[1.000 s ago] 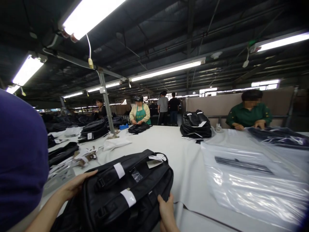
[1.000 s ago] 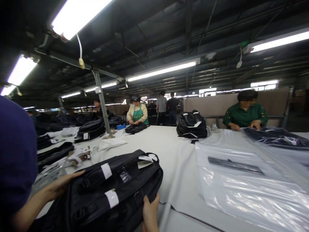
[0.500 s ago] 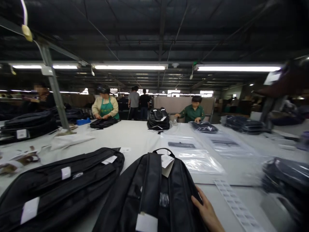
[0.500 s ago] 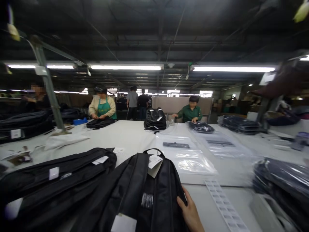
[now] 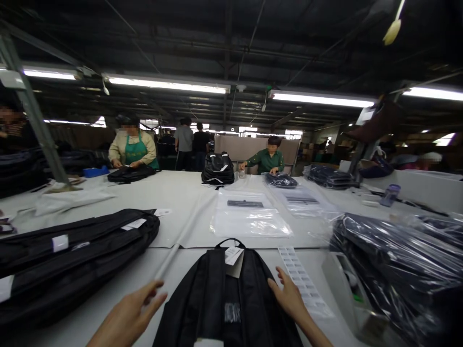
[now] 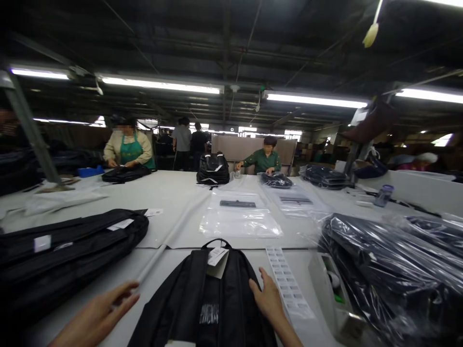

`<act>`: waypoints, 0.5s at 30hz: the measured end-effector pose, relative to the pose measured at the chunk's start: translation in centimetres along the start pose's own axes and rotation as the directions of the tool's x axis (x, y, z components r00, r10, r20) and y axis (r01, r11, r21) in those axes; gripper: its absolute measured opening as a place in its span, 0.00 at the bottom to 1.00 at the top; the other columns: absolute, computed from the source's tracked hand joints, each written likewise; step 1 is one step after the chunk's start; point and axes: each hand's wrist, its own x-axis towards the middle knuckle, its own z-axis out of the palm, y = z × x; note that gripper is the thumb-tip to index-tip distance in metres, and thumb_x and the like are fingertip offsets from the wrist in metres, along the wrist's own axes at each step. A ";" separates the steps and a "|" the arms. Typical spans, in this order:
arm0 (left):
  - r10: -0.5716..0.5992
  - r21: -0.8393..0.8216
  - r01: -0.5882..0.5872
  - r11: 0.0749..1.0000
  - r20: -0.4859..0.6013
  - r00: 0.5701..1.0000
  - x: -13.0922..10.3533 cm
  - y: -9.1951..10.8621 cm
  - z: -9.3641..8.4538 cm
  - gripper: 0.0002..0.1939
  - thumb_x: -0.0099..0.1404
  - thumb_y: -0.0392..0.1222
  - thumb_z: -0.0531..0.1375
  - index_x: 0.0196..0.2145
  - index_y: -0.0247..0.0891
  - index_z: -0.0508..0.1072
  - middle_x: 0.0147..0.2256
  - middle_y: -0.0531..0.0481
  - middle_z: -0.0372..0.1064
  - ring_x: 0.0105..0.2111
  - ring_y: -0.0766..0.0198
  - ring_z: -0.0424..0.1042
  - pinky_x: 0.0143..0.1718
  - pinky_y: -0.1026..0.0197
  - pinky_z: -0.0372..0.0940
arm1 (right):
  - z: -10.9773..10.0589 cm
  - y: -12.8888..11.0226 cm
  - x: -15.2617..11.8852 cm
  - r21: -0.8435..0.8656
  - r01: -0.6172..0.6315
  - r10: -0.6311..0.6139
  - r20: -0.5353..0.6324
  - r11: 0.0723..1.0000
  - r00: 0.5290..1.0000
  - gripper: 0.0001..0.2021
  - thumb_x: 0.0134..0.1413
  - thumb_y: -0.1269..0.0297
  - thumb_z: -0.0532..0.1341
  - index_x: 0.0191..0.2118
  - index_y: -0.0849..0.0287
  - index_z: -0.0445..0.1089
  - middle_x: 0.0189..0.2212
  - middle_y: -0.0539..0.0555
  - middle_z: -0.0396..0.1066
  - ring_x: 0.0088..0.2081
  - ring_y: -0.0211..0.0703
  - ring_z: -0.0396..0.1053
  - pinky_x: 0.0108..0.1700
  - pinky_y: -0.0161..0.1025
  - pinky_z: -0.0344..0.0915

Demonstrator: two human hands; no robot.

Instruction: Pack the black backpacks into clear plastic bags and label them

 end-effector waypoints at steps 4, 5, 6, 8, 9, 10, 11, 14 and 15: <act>0.370 0.084 -0.369 0.926 0.003 0.929 7.9 6.6 2.5 0.21 0.65 0.51 0.49 0.49 0.39 0.69 0.48 0.47 0.69 0.48 0.56 0.68 0.49 0.58 0.63 | -0.3 -5.3 4.5 -0.016 0.156 -0.154 0.083 0.988 0.985 0.17 0.50 0.55 0.55 0.38 0.60 0.74 0.34 0.57 0.76 0.38 0.51 0.72 0.43 0.43 0.64; 0.384 0.096 -0.383 0.919 0.014 0.923 10.5 8.0 3.9 0.20 0.65 0.48 0.49 0.50 0.37 0.68 0.50 0.46 0.68 0.49 0.57 0.66 0.51 0.58 0.61 | 0.0 -6.5 5.7 -0.019 0.205 -0.202 0.112 0.979 0.973 0.15 0.49 0.56 0.55 0.35 0.59 0.75 0.33 0.55 0.76 0.38 0.50 0.72 0.43 0.42 0.64; 0.395 0.114 -0.397 0.911 0.034 0.918 13.1 9.0 5.5 0.19 0.66 0.45 0.50 0.52 0.36 0.66 0.51 0.44 0.66 0.51 0.57 0.64 0.54 0.57 0.58 | 0.3 -7.5 6.9 -0.023 0.251 -0.246 0.141 0.968 0.959 0.14 0.49 0.57 0.55 0.33 0.58 0.75 0.32 0.54 0.76 0.37 0.49 0.71 0.43 0.42 0.63; 0.401 0.156 -0.411 0.898 0.095 0.911 17.5 10.0 8.8 0.19 0.65 0.43 0.55 0.52 0.34 0.65 0.53 0.42 0.63 0.54 0.55 0.61 0.56 0.50 0.55 | 1.5 -9.1 9.1 -0.033 0.329 -0.317 0.200 0.944 0.927 0.13 0.50 0.59 0.55 0.32 0.58 0.76 0.31 0.54 0.76 0.36 0.48 0.71 0.43 0.41 0.63; 0.393 0.177 -0.412 0.894 0.131 0.910 19.2 10.1 10.3 0.19 0.64 0.43 0.57 0.52 0.35 0.65 0.53 0.42 0.63 0.53 0.54 0.61 0.55 0.46 0.55 | 2.3 -9.6 9.9 -0.040 0.358 -0.341 0.226 0.933 0.912 0.14 0.51 0.60 0.54 0.33 0.59 0.76 0.31 0.54 0.76 0.37 0.48 0.71 0.44 0.40 0.62; 0.383 0.195 -0.411 0.890 0.167 0.908 20.7 9.9 11.6 0.19 0.64 0.44 0.58 0.51 0.35 0.65 0.53 0.42 0.62 0.53 0.53 0.62 0.54 0.44 0.56 | 3.2 -10.0 10.7 -0.049 0.380 -0.357 0.249 0.924 0.900 0.14 0.52 0.60 0.54 0.34 0.60 0.76 0.33 0.55 0.76 0.38 0.48 0.71 0.45 0.40 0.62; 0.372 0.211 -0.411 0.887 0.201 0.906 21.8 9.7 12.8 0.19 0.64 0.44 0.58 0.50 0.35 0.65 0.52 0.42 0.62 0.51 0.53 0.63 0.52 0.43 0.58 | 4.2 -10.3 11.3 -0.063 0.394 -0.365 0.267 0.917 0.892 0.15 0.52 0.61 0.54 0.37 0.61 0.75 0.36 0.57 0.76 0.41 0.48 0.70 0.47 0.41 0.61; 0.366 0.233 -0.437 0.869 0.291 0.884 23.8 8.8 15.3 0.16 0.65 0.44 0.58 0.48 0.35 0.67 0.50 0.44 0.64 0.48 0.55 0.66 0.49 0.46 0.62 | 7.1 -10.6 12.5 -0.119 0.404 -0.354 0.305 0.907 0.884 0.19 0.52 0.62 0.56 0.49 0.61 0.69 0.48 0.59 0.71 0.50 0.51 0.65 0.53 0.43 0.56; 0.375 0.232 -0.455 0.860 0.317 0.871 24.2 8.6 15.8 0.15 0.65 0.45 0.57 0.46 0.35 0.68 0.48 0.44 0.65 0.46 0.56 0.67 0.48 0.47 0.62 | 7.9 -10.6 12.8 -0.137 0.404 -0.345 0.323 0.904 0.881 0.21 0.51 0.62 0.58 0.52 0.59 0.67 0.50 0.59 0.69 0.52 0.51 0.64 0.54 0.44 0.55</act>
